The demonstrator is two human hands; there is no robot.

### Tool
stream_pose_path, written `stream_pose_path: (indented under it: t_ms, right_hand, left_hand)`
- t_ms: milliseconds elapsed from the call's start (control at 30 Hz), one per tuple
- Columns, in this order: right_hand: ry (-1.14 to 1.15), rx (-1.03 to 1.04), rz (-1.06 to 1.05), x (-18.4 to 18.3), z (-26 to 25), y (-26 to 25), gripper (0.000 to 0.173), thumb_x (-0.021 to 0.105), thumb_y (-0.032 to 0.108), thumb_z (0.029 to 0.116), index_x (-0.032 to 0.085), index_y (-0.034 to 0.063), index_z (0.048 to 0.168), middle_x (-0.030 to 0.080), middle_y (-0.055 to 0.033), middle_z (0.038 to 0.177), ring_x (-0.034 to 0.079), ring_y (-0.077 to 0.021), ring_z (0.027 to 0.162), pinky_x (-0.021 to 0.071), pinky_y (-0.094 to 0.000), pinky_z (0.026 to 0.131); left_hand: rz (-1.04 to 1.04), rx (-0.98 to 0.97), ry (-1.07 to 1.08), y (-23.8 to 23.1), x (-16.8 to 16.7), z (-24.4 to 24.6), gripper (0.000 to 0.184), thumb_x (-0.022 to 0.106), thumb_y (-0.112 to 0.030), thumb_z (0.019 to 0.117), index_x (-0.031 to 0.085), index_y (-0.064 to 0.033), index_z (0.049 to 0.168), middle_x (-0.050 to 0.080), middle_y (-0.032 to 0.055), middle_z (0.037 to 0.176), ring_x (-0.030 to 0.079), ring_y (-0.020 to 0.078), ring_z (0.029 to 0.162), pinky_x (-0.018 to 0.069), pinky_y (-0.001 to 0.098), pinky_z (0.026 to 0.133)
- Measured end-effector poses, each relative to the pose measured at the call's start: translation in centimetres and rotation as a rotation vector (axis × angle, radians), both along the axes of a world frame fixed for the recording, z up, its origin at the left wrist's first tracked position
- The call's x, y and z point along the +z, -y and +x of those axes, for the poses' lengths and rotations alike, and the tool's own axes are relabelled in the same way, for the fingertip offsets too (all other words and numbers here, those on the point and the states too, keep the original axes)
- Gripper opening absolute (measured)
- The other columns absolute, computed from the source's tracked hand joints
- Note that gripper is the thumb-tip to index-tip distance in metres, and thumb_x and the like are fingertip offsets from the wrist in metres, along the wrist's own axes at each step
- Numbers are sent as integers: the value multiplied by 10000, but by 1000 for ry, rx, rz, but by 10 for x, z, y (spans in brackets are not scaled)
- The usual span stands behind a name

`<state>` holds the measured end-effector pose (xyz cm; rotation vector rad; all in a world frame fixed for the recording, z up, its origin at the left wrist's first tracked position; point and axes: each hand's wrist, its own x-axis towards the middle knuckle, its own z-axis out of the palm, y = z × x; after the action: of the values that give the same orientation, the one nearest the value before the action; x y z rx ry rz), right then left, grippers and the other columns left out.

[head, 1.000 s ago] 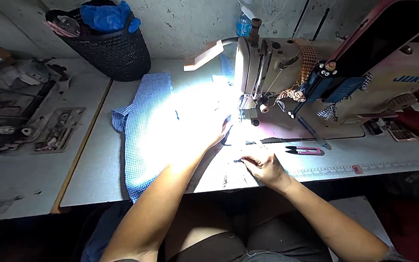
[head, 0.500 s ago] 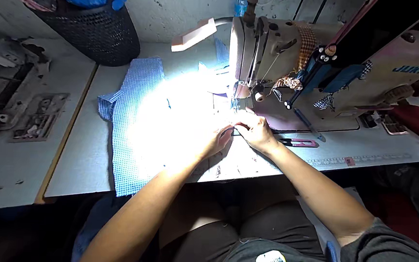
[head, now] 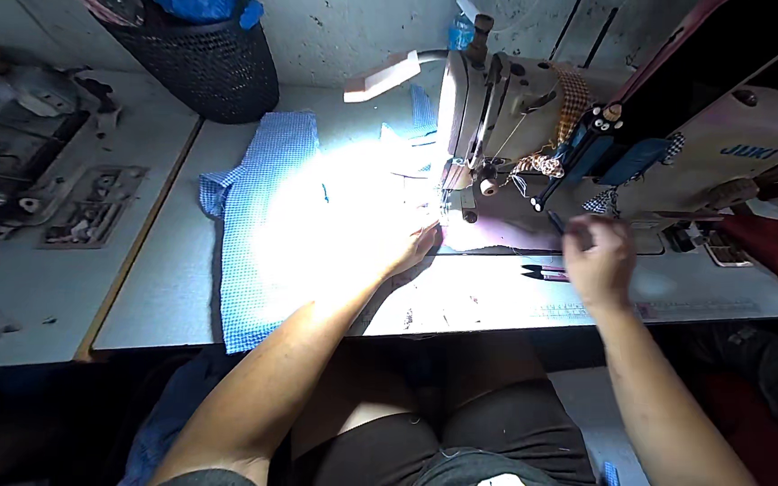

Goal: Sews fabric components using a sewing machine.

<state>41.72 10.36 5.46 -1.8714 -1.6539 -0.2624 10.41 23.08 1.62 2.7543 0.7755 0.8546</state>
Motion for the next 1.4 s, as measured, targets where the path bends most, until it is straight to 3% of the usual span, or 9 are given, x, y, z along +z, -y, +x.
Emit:
stream_pose_path:
  t_ms: [100,200,433,533,733,900,1067,1300,1400]
  right_hand:
    - [29,-216,42,6,50,13,374,592,148,976,613,-60,1287,541,-334,1367,488,-506,1326,390,-631,1102]
    - [79,-263,33,0,79,17,442,531,89,997,524,-23,1424,487,-309,1472,438,-480,1405,348,-614,1150]
    - [87,-219,85,-29,89,15,587,510,26,947,407,-15,1524,366,-278,1592,298,-445,1515,293,-554,1217]
    - [92,-238,96,-32,89,14,596,517,34,938,411,-7,1524,366,-277,1593,299,-430,1519,285,-548,1224]
    - [104,-252,98,-32,89,14,583,507,35,938,429,-5,1515,389,-279,1576,318,-429,1510,286,-541,1224]
    - [148,-286,84,-33,87,15,397,477,-1,945,630,-21,1311,604,-295,1346,520,-478,1331,338,-619,1142]
    - [174,-295,91,-31,86,14,311,483,-17,940,694,-16,1168,673,-278,1196,598,-464,1217,363,-622,1097]
    - [188,-323,109,-30,82,14,347,484,-4,934,693,-2,1212,671,-268,1229,591,-462,1239,347,-639,1096]
    - [181,-349,115,-32,83,15,413,482,24,935,647,20,1313,633,-241,1351,551,-418,1329,314,-623,1140]
  left_hand:
    - [2,1,-5,-3,3,0,301,485,-140,1011,723,-6,1139,717,169,1189,610,354,1263,445,520,1087]
    - [-15,10,-20,-1,13,3,286,484,-122,997,724,-7,1103,717,171,1145,631,357,1209,464,525,1050]
    - [-88,24,-47,10,32,5,264,509,-81,998,717,30,1118,712,194,1185,619,397,1230,424,543,1095]
    - [-36,24,-33,1,18,2,278,496,-98,994,719,10,1121,717,174,1169,639,361,1202,448,517,1075]
    - [-136,66,-105,0,22,2,305,529,-84,1009,680,-8,1262,653,152,1353,523,368,1370,359,517,1168]
    - [-118,92,-143,-2,23,0,371,492,-130,1002,661,-35,1318,641,135,1386,494,375,1397,365,537,1147]
    - [-107,75,8,-9,0,0,339,507,-127,999,693,-15,1260,665,164,1329,519,386,1365,390,542,1124]
    - [-142,48,-41,-6,9,-3,310,544,-104,990,700,-16,1242,679,167,1294,535,381,1348,398,537,1116]
    - [-120,34,-12,-7,6,-3,306,534,-103,981,711,-18,1216,697,153,1262,557,365,1327,405,514,1119]
